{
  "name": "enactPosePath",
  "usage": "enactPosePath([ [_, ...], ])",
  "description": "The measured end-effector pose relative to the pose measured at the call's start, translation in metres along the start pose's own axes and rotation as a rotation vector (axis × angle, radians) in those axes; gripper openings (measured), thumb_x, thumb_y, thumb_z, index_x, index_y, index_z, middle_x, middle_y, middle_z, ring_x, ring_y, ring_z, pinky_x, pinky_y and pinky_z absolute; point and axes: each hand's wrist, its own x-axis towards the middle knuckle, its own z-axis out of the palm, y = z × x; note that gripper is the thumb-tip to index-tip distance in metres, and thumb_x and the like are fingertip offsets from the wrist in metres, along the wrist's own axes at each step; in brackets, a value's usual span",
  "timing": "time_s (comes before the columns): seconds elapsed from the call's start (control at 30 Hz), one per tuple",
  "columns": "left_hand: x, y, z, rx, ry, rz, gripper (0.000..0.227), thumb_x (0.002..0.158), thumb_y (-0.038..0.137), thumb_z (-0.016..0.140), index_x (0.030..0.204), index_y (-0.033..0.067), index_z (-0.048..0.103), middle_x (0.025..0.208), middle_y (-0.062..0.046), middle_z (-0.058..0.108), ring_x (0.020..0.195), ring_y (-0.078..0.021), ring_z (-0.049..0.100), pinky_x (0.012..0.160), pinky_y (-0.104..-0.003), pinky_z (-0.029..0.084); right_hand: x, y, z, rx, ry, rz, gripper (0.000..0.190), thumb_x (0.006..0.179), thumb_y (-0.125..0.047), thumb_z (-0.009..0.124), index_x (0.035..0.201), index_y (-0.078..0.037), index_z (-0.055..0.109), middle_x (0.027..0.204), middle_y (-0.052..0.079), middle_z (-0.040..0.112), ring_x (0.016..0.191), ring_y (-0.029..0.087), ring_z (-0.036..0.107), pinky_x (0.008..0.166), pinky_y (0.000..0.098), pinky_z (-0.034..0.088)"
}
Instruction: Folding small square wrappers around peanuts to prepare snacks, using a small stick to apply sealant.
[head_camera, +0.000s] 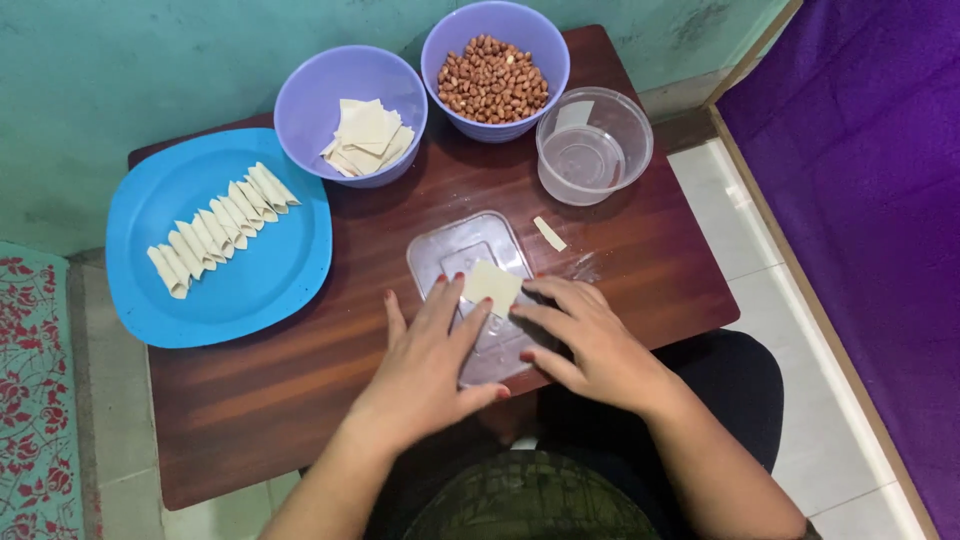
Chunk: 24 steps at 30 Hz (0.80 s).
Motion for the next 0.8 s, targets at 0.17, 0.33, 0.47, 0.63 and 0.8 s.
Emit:
enactPosePath([
  [0.17,0.025,-0.01,-0.026,0.162,-0.167,-0.025,0.1,0.074,0.065,0.079,0.152,0.014,0.044,0.157,-0.025,0.035,0.147,-0.0426,0.033,0.111,-0.083,0.004,0.022,0.026,0.008,-0.128,-0.099,-0.008,0.047,0.089,-0.029,0.074,0.132,-0.012,0.063,0.139,0.015,0.057,0.136,0.036,0.051,0.112,0.0528,0.037],
  [0.33,0.046,-0.027,-0.025,0.279,-0.12,0.015,0.099,0.076,0.072,0.072,0.151,0.0145,0.045,0.15,-0.022,0.043,0.144,-0.0393,0.039,0.113,-0.082,0.002,0.037,0.03,0.008,-0.165,-0.056,0.005,0.047,0.093,-0.03,0.069,0.136,-0.012,0.062,0.136,0.015,0.06,0.134,0.035,0.053,0.11,0.0519,0.039],
  [0.47,0.046,-0.043,-0.015,0.2,0.059,0.141,0.111,0.065,0.075,0.078,0.151,0.0138,0.045,0.143,-0.018,0.051,0.137,-0.0396,0.045,0.109,-0.085,0.002,0.04,0.027,0.007,-0.197,-0.035,-0.05,0.039,0.097,-0.026,0.063,0.132,-0.009,0.064,0.134,0.016,0.06,0.135,0.037,0.052,0.112,0.0518,0.037],
  [0.63,0.044,-0.045,-0.019,0.066,0.065,0.164,0.114,0.063,0.071,0.083,0.152,0.0118,0.044,0.153,-0.022,0.042,0.144,-0.0425,0.036,0.108,-0.086,0.004,0.039,0.026,0.008,-0.175,-0.017,-0.117,0.031,0.096,-0.021,0.065,0.125,-0.009,0.067,0.124,0.012,0.066,0.129,0.033,0.058,0.112,0.0509,0.037],
  [0.8,0.047,-0.048,-0.024,0.003,0.03,0.159,0.112,0.064,0.073,0.083,0.148,0.007,0.049,0.148,-0.027,0.047,0.144,-0.0477,0.036,0.107,-0.087,0.001,0.037,0.035,0.017,-0.295,-0.046,0.02,0.051,0.094,-0.042,0.066,0.138,-0.017,0.06,0.141,0.01,0.056,0.14,0.032,0.045,0.116,0.0631,0.015],
])
